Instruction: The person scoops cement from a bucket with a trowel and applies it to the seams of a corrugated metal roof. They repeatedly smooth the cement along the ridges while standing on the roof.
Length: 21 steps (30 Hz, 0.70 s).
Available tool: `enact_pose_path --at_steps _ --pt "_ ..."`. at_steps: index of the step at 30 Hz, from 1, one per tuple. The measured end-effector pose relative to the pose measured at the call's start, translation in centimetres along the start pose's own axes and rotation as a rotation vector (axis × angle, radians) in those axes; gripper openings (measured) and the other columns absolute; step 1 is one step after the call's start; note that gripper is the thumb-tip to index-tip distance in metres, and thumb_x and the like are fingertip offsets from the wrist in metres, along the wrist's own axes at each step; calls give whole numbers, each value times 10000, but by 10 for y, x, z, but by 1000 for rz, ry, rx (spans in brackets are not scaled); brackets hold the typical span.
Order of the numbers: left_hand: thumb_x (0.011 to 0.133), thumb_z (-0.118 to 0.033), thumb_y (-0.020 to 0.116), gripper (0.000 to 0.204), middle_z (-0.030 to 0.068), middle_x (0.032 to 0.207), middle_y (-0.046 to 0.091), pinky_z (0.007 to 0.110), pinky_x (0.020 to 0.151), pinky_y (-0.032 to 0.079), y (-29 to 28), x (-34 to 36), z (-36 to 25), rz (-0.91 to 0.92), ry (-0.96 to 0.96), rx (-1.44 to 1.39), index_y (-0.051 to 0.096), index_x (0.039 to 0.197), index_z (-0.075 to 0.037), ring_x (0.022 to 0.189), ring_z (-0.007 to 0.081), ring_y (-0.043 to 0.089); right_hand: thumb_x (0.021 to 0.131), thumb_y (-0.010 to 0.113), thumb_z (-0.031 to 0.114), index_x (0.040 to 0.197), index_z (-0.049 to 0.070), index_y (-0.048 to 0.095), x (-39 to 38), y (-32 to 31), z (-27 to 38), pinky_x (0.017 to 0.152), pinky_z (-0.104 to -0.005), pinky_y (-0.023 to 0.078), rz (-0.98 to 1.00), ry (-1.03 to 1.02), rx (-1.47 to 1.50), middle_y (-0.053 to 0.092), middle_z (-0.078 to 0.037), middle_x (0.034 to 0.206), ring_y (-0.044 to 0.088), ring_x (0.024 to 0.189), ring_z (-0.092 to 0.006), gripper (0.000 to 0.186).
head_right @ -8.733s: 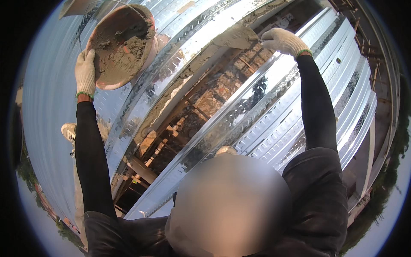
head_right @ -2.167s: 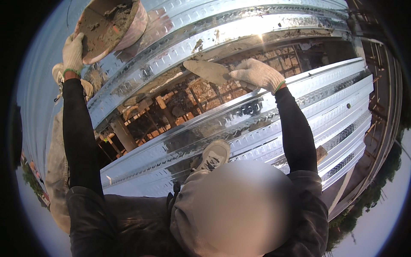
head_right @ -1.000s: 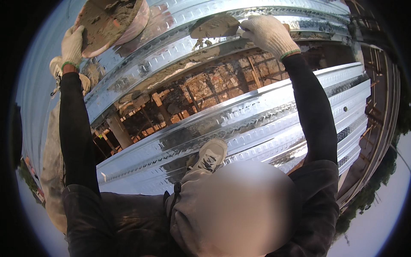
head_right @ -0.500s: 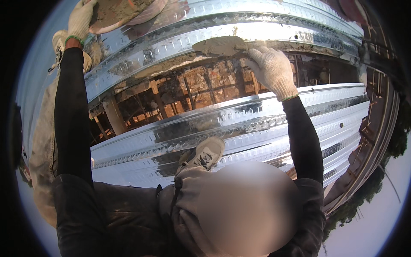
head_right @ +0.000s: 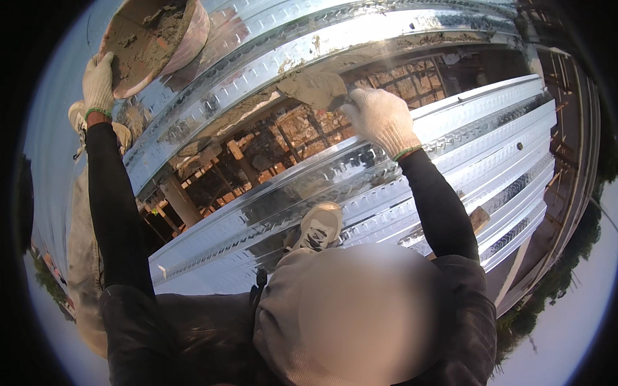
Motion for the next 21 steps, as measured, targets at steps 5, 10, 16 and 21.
enact_pose_path --at_steps 5,10,16,21 --pt "1004 -302 732 539 146 1186 798 374 949 587 9 2 -1 33 -18 -65 715 1398 64 1035 225 765 1038 754 433 1106 17 807 -19 -11 -59 803 -514 591 -73 164 152 780 -225 952 771 916 -429 425" --pt "998 -290 734 509 140 1158 793 378 934 590 1 -1 2 29 -35 -77 720 1364 62 1008 214 758 1094 665 385 1073 -36 801 -66 -7 -107 667 -387 542 -61 553 481 716 -109 785 696 700 -242 443" --pt "996 -262 733 465 128 1135 789 379 906 590 -3 -4 -4 11 -17 -66 723 1334 56 967 210 749 1161 659 370 1196 0 677 -67 82 25 633 -301 547 -391 790 1885 656 -33 905 639 731 -139 373" --pt "998 -214 723 418 126 1135 785 376 915 587 -3 -8 -4 6 0 -150 716 1312 61 973 211 742 1195 552 411 1218 49 578 17 146 134 772 -455 591 -610 962 2530 650 -82 1051 651 852 -234 363"
Point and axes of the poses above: each hand's wrist, its own x-axis towards the middle knuckle, its own y-axis out of the palm, z = x × y, the point moved 9 cm from there along x, towards the middle knuckle
